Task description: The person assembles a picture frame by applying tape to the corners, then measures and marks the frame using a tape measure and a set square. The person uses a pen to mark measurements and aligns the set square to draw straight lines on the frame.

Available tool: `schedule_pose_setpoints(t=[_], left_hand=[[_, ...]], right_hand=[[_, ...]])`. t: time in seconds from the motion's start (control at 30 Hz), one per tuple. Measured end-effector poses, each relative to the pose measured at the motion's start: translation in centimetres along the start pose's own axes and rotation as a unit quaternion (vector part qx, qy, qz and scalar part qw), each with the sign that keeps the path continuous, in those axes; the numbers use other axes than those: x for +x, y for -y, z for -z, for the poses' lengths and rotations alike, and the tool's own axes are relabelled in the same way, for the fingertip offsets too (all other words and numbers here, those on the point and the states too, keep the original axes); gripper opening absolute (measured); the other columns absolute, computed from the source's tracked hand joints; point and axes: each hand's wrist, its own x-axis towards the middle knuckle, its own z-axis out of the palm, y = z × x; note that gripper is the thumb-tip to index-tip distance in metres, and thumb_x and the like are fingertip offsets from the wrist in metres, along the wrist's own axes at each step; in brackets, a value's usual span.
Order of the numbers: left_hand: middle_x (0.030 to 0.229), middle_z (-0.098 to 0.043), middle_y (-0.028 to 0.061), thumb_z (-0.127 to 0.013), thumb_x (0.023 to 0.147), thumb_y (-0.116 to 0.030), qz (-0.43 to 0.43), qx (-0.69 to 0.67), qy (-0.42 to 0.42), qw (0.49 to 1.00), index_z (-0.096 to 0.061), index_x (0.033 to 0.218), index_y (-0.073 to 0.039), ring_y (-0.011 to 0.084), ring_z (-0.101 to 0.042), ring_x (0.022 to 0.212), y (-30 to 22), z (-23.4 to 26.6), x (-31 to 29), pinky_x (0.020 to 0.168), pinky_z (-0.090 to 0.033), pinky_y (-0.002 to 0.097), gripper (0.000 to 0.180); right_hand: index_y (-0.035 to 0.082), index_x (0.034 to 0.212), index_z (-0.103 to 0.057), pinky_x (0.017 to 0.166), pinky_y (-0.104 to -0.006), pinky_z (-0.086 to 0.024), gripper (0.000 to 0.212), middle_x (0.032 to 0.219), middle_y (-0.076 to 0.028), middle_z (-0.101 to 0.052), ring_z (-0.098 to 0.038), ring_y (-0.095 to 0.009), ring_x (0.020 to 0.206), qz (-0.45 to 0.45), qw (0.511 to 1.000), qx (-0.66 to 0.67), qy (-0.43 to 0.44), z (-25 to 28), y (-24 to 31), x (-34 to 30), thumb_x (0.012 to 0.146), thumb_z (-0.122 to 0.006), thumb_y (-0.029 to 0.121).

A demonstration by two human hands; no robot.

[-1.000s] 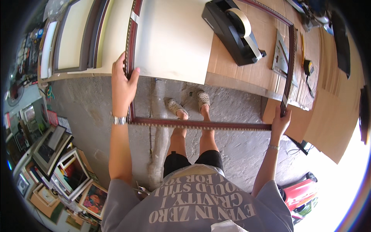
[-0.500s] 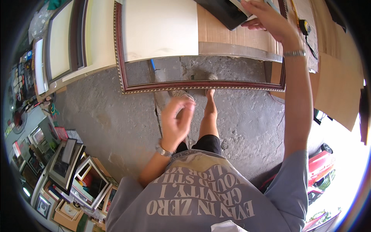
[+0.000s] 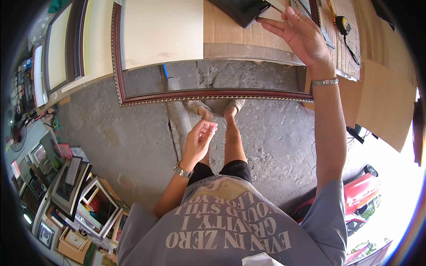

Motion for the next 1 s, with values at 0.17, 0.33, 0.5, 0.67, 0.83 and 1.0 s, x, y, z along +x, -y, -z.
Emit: schedule_pose_setpoints(t=[0.17, 0.33, 0.5, 0.67, 0.83, 1.0], left_hand=[[0.106, -0.070, 0.0054, -0.059, 0.107, -0.018, 0.007, -0.023, -0.016, 1.000, -0.063, 0.112, -0.001, 0.0126, -0.066, 0.095, -0.1, -2.2, 0.1, 0.088, -0.053, 0.0293, 0.018], [0.107, -0.071, 0.0056, -0.058, 0.108, -0.019, -0.024, 0.015, 0.019, 0.999, -0.064, 0.114, -0.001, 0.0122, -0.067, 0.096, -0.9, -4.1, 0.9, 0.088, -0.053, 0.0285, 0.020], [0.109, -0.070, 0.0073, -0.069, 0.101, -0.019, -0.141, 0.053, 0.013, 0.988, -0.064, 0.120, -0.002, 0.0139, -0.067, 0.097, -4.6, -5.8, 1.1, 0.085, -0.053, 0.0274, 0.027], [0.109, -0.070, 0.0081, -0.080, 0.089, -0.009, -0.263, 0.009, -0.082, 0.961, -0.064, 0.121, -0.002, 0.0166, -0.068, 0.095, -10.4, -8.1, 1.4, 0.082, -0.054, 0.0289, 0.036], [0.100, -0.074, 0.0102, -0.079, 0.084, 0.002, -0.259, 0.119, 0.018, 0.958, -0.069, 0.101, -0.002, 0.0194, -0.070, 0.087, -12.5, -6.4, 2.2, 0.077, -0.055, 0.0304, 0.020], [0.099, -0.074, 0.0116, -0.079, 0.084, 0.003, -0.251, 0.162, -0.005, 0.954, -0.072, 0.097, 0.002, 0.0215, -0.071, 0.085, -12.0, -6.1, 3.0, 0.076, -0.055, 0.0307, 0.014]], right_hand=[[0.000, 0.110, -0.066, 0.116, -0.0515, -0.040, 0.022, 0.117, -0.007, -0.066, -0.059, -0.040, 0.128, -0.012, 0.987, -0.029, -0.159, -1.1, -2.0, -0.8, 0.106, -0.057, 0.020], [0.004, 0.107, -0.069, 0.089, -0.0429, -0.049, 0.018, 0.113, -0.011, -0.067, -0.062, -0.031, 0.100, 0.184, 0.501, -0.808, -0.250, -0.3, -2.5, -0.8, 0.093, -0.072, 0.014], [0.000, 0.109, -0.070, 0.077, -0.0253, -0.050, 0.019, 0.089, -0.004, -0.066, -0.061, -0.010, 0.082, 0.126, 0.740, -0.578, -0.320, -3.7, -0.3, -7.9, 0.097, -0.072, 0.016], [-0.001, 0.107, -0.073, 0.066, -0.0278, -0.053, 0.030, 0.087, -0.009, -0.066, -0.065, -0.015, 0.071, -0.045, 0.879, -0.445, -0.164, -12.8, -1.9, -15.7, 0.085, -0.058, -0.016], [-0.001, 0.108, -0.072, 0.064, -0.0274, -0.053, 0.022, 0.086, -0.011, -0.068, -0.067, -0.016, 0.069, -0.139, 0.895, -0.375, -0.199, -15.5, -4.5, -18.6, 0.090, -0.063, -0.010], [-0.001, 0.107, -0.071, 0.063, -0.0262, -0.053, 0.018, 0.082, -0.008, -0.070, -0.066, -0.014, 0.066, -0.171, 0.864, -0.399, -0.254, -15.1, -5.6, -19.0, 0.091, -0.068, -0.005]])
